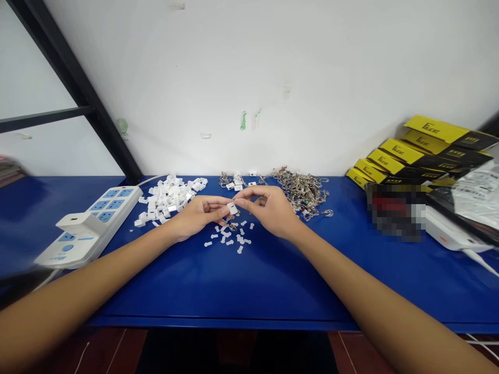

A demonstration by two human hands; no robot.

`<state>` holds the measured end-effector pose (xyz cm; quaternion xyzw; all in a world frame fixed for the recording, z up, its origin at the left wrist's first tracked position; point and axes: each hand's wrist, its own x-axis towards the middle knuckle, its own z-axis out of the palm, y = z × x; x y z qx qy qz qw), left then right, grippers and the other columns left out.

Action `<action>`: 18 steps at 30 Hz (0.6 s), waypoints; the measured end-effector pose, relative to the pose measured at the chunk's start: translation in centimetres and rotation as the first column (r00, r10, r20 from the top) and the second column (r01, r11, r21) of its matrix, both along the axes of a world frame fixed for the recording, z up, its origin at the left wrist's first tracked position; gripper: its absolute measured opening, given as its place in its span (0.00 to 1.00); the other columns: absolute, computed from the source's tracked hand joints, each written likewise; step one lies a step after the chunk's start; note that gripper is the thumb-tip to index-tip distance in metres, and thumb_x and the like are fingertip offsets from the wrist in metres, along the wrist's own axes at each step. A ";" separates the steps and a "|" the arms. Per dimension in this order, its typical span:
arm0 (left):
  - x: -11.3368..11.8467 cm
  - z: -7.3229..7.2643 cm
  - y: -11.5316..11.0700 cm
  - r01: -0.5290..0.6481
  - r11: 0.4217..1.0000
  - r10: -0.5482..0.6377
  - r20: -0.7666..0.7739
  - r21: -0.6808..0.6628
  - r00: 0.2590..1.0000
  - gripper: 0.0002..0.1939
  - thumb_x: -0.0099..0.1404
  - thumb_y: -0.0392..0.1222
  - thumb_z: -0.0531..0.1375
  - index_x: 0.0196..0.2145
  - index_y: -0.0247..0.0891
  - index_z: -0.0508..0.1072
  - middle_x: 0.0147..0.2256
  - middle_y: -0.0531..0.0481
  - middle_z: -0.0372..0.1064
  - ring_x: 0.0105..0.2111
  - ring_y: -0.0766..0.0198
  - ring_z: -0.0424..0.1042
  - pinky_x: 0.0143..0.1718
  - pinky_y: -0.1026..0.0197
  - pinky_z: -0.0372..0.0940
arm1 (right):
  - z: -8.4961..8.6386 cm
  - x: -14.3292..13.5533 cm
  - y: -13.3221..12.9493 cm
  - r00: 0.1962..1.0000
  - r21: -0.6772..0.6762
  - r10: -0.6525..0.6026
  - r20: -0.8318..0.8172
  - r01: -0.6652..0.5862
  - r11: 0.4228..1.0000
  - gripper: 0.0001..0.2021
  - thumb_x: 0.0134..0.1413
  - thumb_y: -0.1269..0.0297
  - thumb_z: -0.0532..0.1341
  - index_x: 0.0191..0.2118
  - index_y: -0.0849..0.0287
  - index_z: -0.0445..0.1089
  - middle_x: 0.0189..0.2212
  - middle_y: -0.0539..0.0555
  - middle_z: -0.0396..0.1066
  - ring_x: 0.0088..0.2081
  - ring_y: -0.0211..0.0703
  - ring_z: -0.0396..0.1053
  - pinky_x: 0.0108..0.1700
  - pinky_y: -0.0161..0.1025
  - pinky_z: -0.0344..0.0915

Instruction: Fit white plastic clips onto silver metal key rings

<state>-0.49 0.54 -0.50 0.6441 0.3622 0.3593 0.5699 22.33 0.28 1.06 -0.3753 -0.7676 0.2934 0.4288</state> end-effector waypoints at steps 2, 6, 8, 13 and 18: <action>-0.1 0.1 0.0 0.011 1.000 -0.011 0.008 -0.004 1.000 0.20 0.66 0.49 0.69 0.52 0.37 0.80 0.42 0.40 0.81 0.45 0.57 0.79 0.42 0.57 0.75 | 0.0 -0.1 0.0 0.999 0.086 -0.006 0.031 0.003 0.996 0.11 0.61 0.52 0.67 0.37 0.53 0.80 0.36 0.54 0.77 0.36 0.43 0.71 0.33 0.40 0.66; -0.2 0.1 0.1 0.027 1.000 -0.027 0.008 0.002 1.000 0.21 0.66 0.51 0.69 0.52 0.37 0.81 0.42 0.41 0.81 0.44 0.56 0.79 0.43 0.57 0.75 | -0.2 -0.1 0.0 0.998 0.179 -0.041 0.049 0.031 0.983 0.07 0.63 0.58 0.66 0.37 0.52 0.80 0.36 0.53 0.76 0.37 0.43 0.70 0.35 0.40 0.66; -0.2 0.0 0.2 0.025 1.000 -0.025 0.001 0.001 1.000 0.21 0.66 0.50 0.69 0.52 0.37 0.81 0.42 0.41 0.81 0.45 0.56 0.79 0.43 0.57 0.75 | -0.3 -0.1 0.0 0.998 0.199 -0.042 0.056 0.030 0.980 0.07 0.64 0.59 0.65 0.37 0.53 0.79 0.37 0.53 0.76 0.39 0.43 0.71 0.36 0.41 0.67; -0.2 -0.1 0.2 0.024 1.000 -0.024 0.002 -0.001 1.000 0.20 0.67 0.50 0.68 0.52 0.38 0.81 0.44 0.41 0.81 0.45 0.56 0.79 0.44 0.58 0.75 | -0.2 -0.2 -0.3 0.995 0.263 -0.044 0.090 0.019 0.965 0.06 0.66 0.62 0.64 0.38 0.54 0.78 0.37 0.54 0.74 0.39 0.43 0.71 0.37 0.41 0.68; -0.1 0.0 0.1 0.013 1.000 -0.013 -0.002 -0.010 1.000 0.18 0.66 0.50 0.69 0.50 0.38 0.82 0.44 0.40 0.81 0.44 0.57 0.79 0.43 0.58 0.74 | -0.1 -0.3 -0.6 0.993 0.311 -0.068 0.102 0.033 0.950 0.06 0.66 0.62 0.63 0.38 0.54 0.77 0.36 0.54 0.74 0.39 0.44 0.71 0.37 0.41 0.69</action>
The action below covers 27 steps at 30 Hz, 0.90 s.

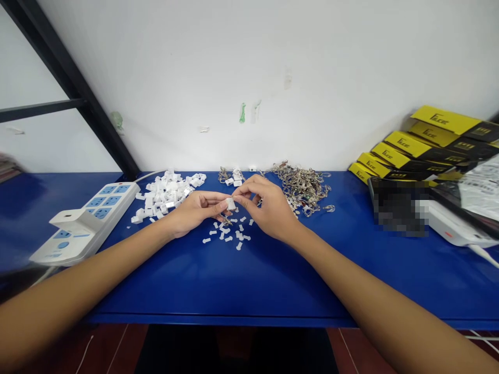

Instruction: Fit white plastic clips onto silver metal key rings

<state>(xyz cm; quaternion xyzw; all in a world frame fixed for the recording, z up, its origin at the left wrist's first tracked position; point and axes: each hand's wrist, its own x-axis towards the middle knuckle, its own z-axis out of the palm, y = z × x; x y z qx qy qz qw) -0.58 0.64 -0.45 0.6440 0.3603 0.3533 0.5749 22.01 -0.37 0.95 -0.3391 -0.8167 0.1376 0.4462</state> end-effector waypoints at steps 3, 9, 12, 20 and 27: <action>0.0 0.0 0.0 0.013 1.000 -0.013 0.001 0.003 1.000 0.19 0.66 0.51 0.69 0.51 0.40 0.82 0.44 0.41 0.81 0.45 0.57 0.79 0.44 0.58 0.74 | -0.1 -0.1 -0.1 1.000 -0.006 0.005 -0.004 -0.005 1.000 0.07 0.67 0.62 0.62 0.38 0.55 0.77 0.36 0.54 0.73 0.38 0.44 0.70 0.36 0.40 0.69; -0.1 0.0 0.1 0.023 1.000 -0.023 -0.010 -0.009 1.000 0.21 0.66 0.52 0.68 0.52 0.38 0.81 0.44 0.40 0.80 0.45 0.56 0.78 0.45 0.57 0.74 | -0.1 -0.1 -0.1 1.000 -0.013 0.014 -0.009 -0.014 1.000 0.07 0.67 0.63 0.62 0.39 0.55 0.77 0.36 0.55 0.73 0.38 0.43 0.70 0.36 0.40 0.69; -0.1 0.0 0.1 0.024 1.000 -0.024 -0.011 -0.004 1.000 0.20 0.66 0.51 0.69 0.52 0.39 0.81 0.45 0.40 0.80 0.46 0.56 0.79 0.45 0.57 0.74 | 0.0 0.0 0.0 1.000 0.000 0.015 -0.013 -0.015 1.000 0.06 0.67 0.63 0.62 0.39 0.55 0.77 0.37 0.55 0.73 0.38 0.43 0.70 0.36 0.40 0.69; -0.2 0.0 0.1 0.025 1.000 -0.025 -0.014 -0.004 1.000 0.20 0.67 0.52 0.68 0.51 0.38 0.82 0.43 0.41 0.80 0.45 0.57 0.78 0.45 0.56 0.74 | -0.1 0.0 -0.1 0.999 0.005 0.037 0.030 -0.037 0.999 0.06 0.67 0.66 0.61 0.39 0.56 0.76 0.37 0.54 0.72 0.38 0.42 0.70 0.35 0.39 0.68; -0.3 -0.1 0.2 0.041 0.999 -0.041 0.000 -0.003 0.999 0.21 0.67 0.52 0.68 0.52 0.38 0.81 0.42 0.41 0.80 0.44 0.58 0.78 0.44 0.57 0.74 | -0.1 0.0 -0.1 0.998 0.012 0.042 0.045 -0.042 0.999 0.06 0.67 0.68 0.62 0.39 0.55 0.77 0.36 0.53 0.71 0.37 0.41 0.69 0.34 0.39 0.68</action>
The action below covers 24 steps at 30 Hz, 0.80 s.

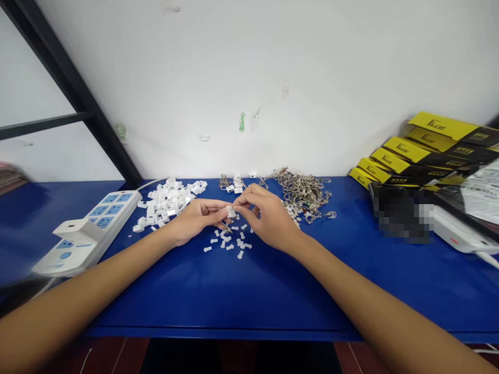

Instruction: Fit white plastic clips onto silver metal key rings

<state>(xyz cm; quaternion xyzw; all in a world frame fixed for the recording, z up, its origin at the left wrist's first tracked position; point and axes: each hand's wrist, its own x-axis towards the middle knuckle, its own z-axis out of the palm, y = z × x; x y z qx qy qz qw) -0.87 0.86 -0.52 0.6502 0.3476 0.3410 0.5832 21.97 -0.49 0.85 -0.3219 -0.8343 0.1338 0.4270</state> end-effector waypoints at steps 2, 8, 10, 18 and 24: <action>0.0 0.0 0.1 0.007 1.000 -0.007 0.005 -0.002 1.000 0.21 0.67 0.52 0.68 0.52 0.37 0.81 0.42 0.41 0.80 0.43 0.58 0.78 0.45 0.57 0.74 | -0.1 0.0 0.1 1.000 -0.010 0.006 -0.001 -0.006 1.000 0.05 0.66 0.68 0.62 0.39 0.55 0.77 0.36 0.53 0.72 0.36 0.41 0.69 0.34 0.39 0.68; 0.0 0.1 0.1 0.005 1.000 -0.005 0.022 -0.012 1.000 0.20 0.66 0.49 0.69 0.51 0.36 0.82 0.40 0.42 0.80 0.41 0.60 0.77 0.44 0.57 0.74 | -0.2 -0.1 0.2 0.999 -0.068 0.017 -0.040 -0.019 0.998 0.04 0.64 0.66 0.65 0.38 0.54 0.78 0.35 0.53 0.73 0.36 0.41 0.71 0.33 0.38 0.68; 0.0 0.2 0.0 0.005 1.000 -0.005 0.026 -0.014 1.000 0.20 0.66 0.49 0.69 0.51 0.37 0.82 0.41 0.42 0.80 0.41 0.60 0.77 0.44 0.57 0.74 | -0.2 -0.1 0.2 0.999 -0.077 0.019 -0.051 -0.023 0.997 0.04 0.64 0.65 0.65 0.38 0.54 0.78 0.35 0.53 0.74 0.36 0.41 0.71 0.33 0.38 0.68; -0.2 0.3 0.1 -0.005 1.000 0.005 0.026 -0.014 1.000 0.20 0.64 0.51 0.70 0.50 0.38 0.83 0.40 0.42 0.81 0.41 0.60 0.77 0.45 0.56 0.74 | -0.4 -0.4 -0.1 0.995 -0.109 0.010 -0.095 -0.021 0.994 0.04 0.63 0.63 0.66 0.37 0.53 0.80 0.33 0.53 0.74 0.34 0.40 0.70 0.31 0.38 0.66; -0.5 0.2 0.2 0.023 1.000 -0.023 0.015 -0.006 1.000 0.21 0.64 0.51 0.70 0.51 0.39 0.83 0.43 0.40 0.81 0.42 0.59 0.77 0.46 0.56 0.73 | -0.3 -0.4 -0.3 0.992 -0.169 0.003 -0.129 -0.025 0.985 0.04 0.61 0.62 0.68 0.37 0.52 0.82 0.31 0.53 0.73 0.33 0.41 0.69 0.30 0.39 0.64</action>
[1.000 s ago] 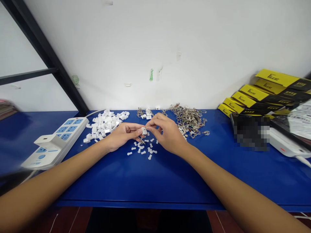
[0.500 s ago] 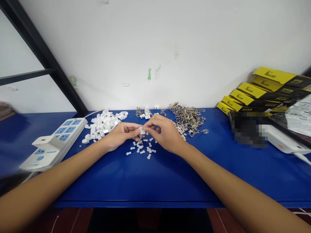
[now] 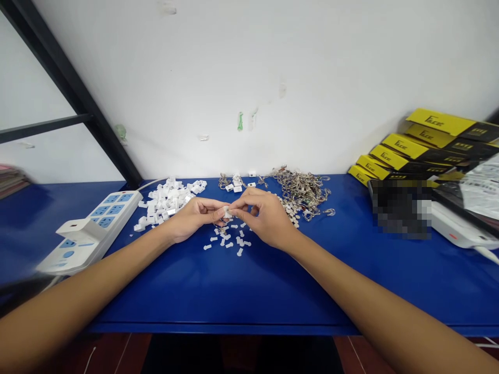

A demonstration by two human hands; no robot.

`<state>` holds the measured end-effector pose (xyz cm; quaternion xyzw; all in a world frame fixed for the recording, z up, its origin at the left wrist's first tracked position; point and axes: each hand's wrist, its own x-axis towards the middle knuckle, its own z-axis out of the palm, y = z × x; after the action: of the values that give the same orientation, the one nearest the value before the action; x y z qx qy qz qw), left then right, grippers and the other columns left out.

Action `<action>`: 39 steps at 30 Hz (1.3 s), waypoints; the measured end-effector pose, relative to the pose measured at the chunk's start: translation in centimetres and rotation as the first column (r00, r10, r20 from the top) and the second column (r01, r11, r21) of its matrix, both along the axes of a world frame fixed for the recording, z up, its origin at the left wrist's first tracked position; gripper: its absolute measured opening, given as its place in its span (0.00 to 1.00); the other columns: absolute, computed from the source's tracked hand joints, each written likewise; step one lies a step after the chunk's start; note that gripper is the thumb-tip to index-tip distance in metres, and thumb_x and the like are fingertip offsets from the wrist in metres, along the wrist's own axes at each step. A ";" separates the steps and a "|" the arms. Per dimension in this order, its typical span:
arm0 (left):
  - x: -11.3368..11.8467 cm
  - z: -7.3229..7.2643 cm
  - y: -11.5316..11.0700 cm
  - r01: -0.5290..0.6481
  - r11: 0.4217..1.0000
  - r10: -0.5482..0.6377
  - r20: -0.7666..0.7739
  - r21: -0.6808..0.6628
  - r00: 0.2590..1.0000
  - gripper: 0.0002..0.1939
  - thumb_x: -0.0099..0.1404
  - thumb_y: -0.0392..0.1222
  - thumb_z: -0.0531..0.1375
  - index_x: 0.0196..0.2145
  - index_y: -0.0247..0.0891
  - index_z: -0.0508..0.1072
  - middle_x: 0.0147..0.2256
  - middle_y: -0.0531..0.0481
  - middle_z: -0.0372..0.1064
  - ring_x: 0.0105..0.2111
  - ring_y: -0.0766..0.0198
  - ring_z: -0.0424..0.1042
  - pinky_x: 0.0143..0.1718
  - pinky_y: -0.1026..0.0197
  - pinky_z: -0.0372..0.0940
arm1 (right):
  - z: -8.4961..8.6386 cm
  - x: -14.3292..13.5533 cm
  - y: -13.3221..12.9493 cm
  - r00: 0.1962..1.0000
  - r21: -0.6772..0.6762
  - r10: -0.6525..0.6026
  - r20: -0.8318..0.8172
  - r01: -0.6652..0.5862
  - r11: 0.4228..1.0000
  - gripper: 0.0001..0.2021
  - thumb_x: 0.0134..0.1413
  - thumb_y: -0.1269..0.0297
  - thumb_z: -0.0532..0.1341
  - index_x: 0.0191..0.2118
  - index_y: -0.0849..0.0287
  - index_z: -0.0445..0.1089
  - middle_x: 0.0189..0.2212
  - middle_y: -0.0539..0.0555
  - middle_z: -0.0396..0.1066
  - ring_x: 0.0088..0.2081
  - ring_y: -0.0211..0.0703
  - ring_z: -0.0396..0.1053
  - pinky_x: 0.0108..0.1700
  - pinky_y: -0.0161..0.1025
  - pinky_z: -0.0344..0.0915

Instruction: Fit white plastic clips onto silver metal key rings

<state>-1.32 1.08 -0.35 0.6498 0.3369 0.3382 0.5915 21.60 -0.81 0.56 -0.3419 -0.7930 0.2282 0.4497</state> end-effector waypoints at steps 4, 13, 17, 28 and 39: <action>0.0 0.1 -0.1 0.013 1.000 -0.013 0.019 -0.002 1.000 0.20 0.65 0.50 0.70 0.51 0.40 0.83 0.42 0.42 0.81 0.42 0.61 0.77 0.45 0.58 0.72 | 0.0 0.0 0.0 0.999 -0.031 -0.011 -0.031 0.010 0.999 0.05 0.60 0.59 0.69 0.37 0.52 0.82 0.31 0.53 0.74 0.33 0.41 0.69 0.29 0.38 0.63; -0.2 0.4 0.0 0.061 0.998 -0.061 -0.014 -0.017 0.998 0.19 0.63 0.50 0.71 0.48 0.38 0.84 0.36 0.44 0.80 0.35 0.64 0.76 0.42 0.60 0.70 | 1.2 0.6 0.3 0.986 -0.403 0.160 -0.055 -0.169 0.900 0.16 0.56 0.50 0.71 0.44 0.54 0.81 0.30 0.52 0.74 0.30 0.40 0.70 0.27 0.37 0.71; -0.3 0.5 -0.1 0.074 0.997 -0.074 -0.021 -0.022 0.997 0.19 0.63 0.50 0.72 0.47 0.38 0.84 0.36 0.44 0.80 0.35 0.64 0.74 0.41 0.61 0.68 | 1.0 0.7 0.4 0.982 -0.432 0.175 -0.068 -0.187 0.882 0.16 0.53 0.51 0.72 0.43 0.55 0.81 0.29 0.51 0.73 0.29 0.39 0.70 0.26 0.36 0.71; 0.0 1.7 -0.8 0.075 0.997 -0.076 -0.068 -0.023 0.995 0.17 0.62 0.49 0.72 0.44 0.37 0.85 0.37 0.43 0.80 0.34 0.63 0.74 0.40 0.60 0.67 | 0.4 0.6 0.8 0.972 -0.448 0.213 -0.104 -0.237 0.862 0.16 0.50 0.51 0.74 0.42 0.55 0.80 0.28 0.49 0.72 0.29 0.37 0.69 0.29 0.36 0.72; -0.1 0.9 -0.3 0.012 0.990 0.000 0.090 -0.137 0.996 0.27 0.61 0.48 0.73 0.55 0.36 0.79 0.38 0.43 0.80 0.38 0.61 0.78 0.45 0.57 0.71 | 1.3 0.8 0.3 0.990 -0.290 0.138 0.003 -0.131 0.948 0.22 0.51 0.52 0.74 0.52 0.49 0.79 0.44 0.55 0.70 0.35 0.39 0.68 0.31 0.37 0.69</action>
<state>-1.41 0.80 0.52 0.5926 0.3304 0.3412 0.6506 22.40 -0.55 1.84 -0.3517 -0.7778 0.3677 0.3689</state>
